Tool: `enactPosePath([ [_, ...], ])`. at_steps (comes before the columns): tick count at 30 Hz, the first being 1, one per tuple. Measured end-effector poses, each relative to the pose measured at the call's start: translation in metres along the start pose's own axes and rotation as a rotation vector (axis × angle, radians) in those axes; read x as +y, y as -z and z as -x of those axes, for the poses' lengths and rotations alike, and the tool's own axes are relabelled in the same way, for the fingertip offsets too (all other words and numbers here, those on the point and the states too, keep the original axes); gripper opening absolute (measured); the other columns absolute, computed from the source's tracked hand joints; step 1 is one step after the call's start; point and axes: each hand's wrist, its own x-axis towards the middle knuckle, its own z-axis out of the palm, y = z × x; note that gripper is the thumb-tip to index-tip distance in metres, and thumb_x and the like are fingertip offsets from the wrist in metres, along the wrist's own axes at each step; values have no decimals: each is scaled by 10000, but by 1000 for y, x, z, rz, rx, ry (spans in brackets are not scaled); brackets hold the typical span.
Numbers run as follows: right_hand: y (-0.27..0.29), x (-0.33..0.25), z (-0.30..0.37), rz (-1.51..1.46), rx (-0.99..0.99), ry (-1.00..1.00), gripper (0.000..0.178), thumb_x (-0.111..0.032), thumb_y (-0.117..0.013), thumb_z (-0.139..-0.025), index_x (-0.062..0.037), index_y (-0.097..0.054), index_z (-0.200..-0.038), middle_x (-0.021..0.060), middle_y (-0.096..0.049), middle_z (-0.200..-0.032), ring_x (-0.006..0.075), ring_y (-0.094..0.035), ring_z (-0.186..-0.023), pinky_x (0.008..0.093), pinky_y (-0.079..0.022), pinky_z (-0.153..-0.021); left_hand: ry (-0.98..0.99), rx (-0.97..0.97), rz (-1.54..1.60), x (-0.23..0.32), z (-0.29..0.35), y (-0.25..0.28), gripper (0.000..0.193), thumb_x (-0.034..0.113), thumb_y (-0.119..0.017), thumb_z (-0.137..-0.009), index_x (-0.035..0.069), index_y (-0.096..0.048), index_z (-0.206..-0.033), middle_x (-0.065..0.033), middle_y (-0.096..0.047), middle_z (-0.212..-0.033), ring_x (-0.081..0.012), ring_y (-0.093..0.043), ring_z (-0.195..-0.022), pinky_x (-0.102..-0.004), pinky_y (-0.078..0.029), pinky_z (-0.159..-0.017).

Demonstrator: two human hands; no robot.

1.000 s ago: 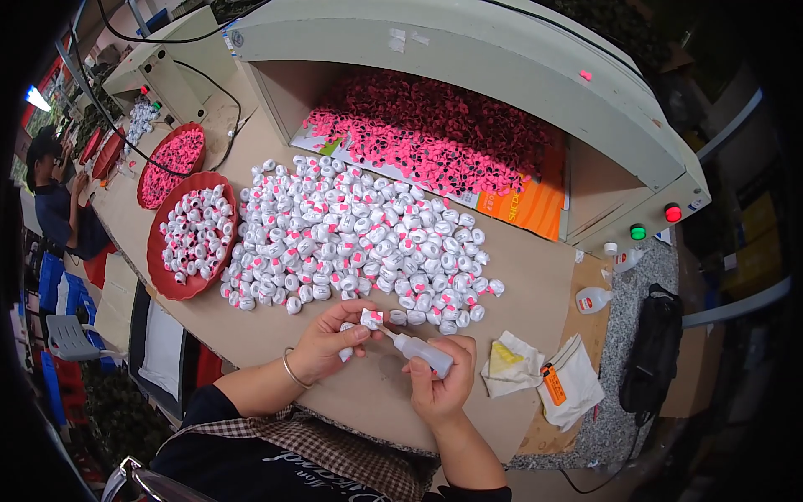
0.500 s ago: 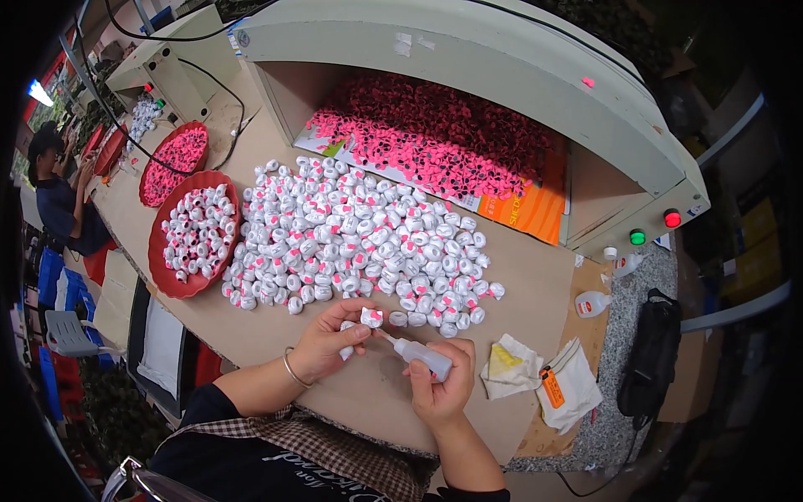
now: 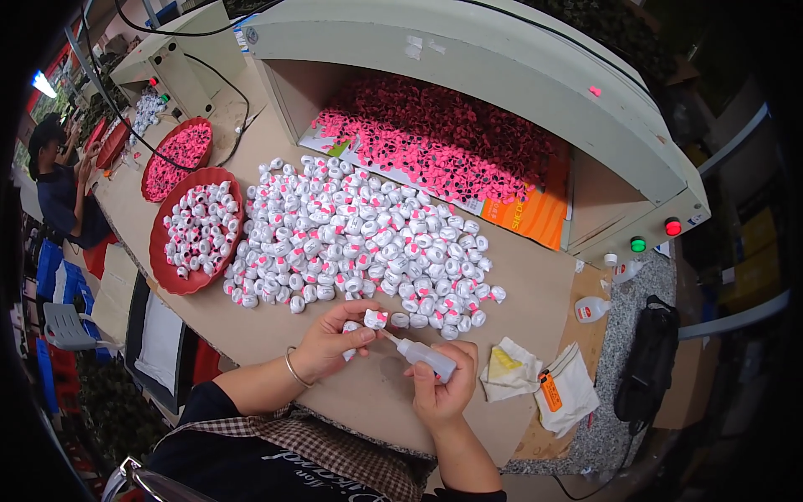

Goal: The person assembles small pink and white components by applying glue from a small bottle to the parts and joining them together by hand.

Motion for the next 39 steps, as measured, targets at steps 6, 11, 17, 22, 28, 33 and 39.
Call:
enactPosePath([
  [6,-1,0,0,32,5,7,253,-127,-543,-786,41,-415,-925,123,-379,-887,149,-525,-609,228,-495,-442,4,-9,-35,0,2,-2,379,51,-535,-799,59,-432,-1164,-41,-522,-1041,-118,-547,-897,-207,-471,-617],
  [11,-4,-1,-1,45,-24,10,242,-113,-544,-784,43,-419,-920,129,-386,-875,151,-527,-606,228,-494,-436,18,-16,-40,1,3,-2,373,46,-531,-801,54,-441,-1162,-47,-525,-1055,-117,-551,-885,-206,-472,-614],
  [17,-4,-2,0,66,-52,6,235,-106,-538,-785,46,-420,-920,129,-384,-873,155,-527,-613,230,-500,-443,19,8,-68,3,4,-2,373,51,-532,-802,59,-448,-1165,-39,-549,-1006,-92,-544,-873,-197,-468,-621],
  [22,0,-3,-2,77,-43,12,233,-104,-535,-787,46,-417,-920,129,-381,-877,154,-522,-627,229,-501,-444,-18,37,-84,1,1,-4,370,52,-534,-802,59,-453,-1162,-34,-537,-1019,-77,-534,-848,-195,-467,-621],
  [28,0,-6,-4,-60,52,-102,235,-66,-530,-782,29,-401,-955,109,-393,-902,153,-520,-687,244,-512,-512,8,39,-110,4,1,-6,379,47,-545,-791,47,-452,-1158,-37,-536,-996,-78,-531,-814,-204,-467,-608],
  [33,17,-31,-38,-164,127,-410,202,35,-505,-768,-5,-398,-934,82,-476,-917,156,-554,-831,264,-509,-622,38,34,-90,4,1,-2,385,67,-548,-790,38,-439,-1159,-45,-534,-934,-101,-537,-830,-210,-460,-599],
  [39,22,3,-110,58,-6,-422,86,16,-504,-758,-21,-441,-803,44,-514,-727,137,-576,-702,247,-471,-556,63,31,-74,8,3,-1,399,104,-550,-794,34,-422,-1165,-55,-528,-924,-123,-535,-855,-220,-455,-607],
])
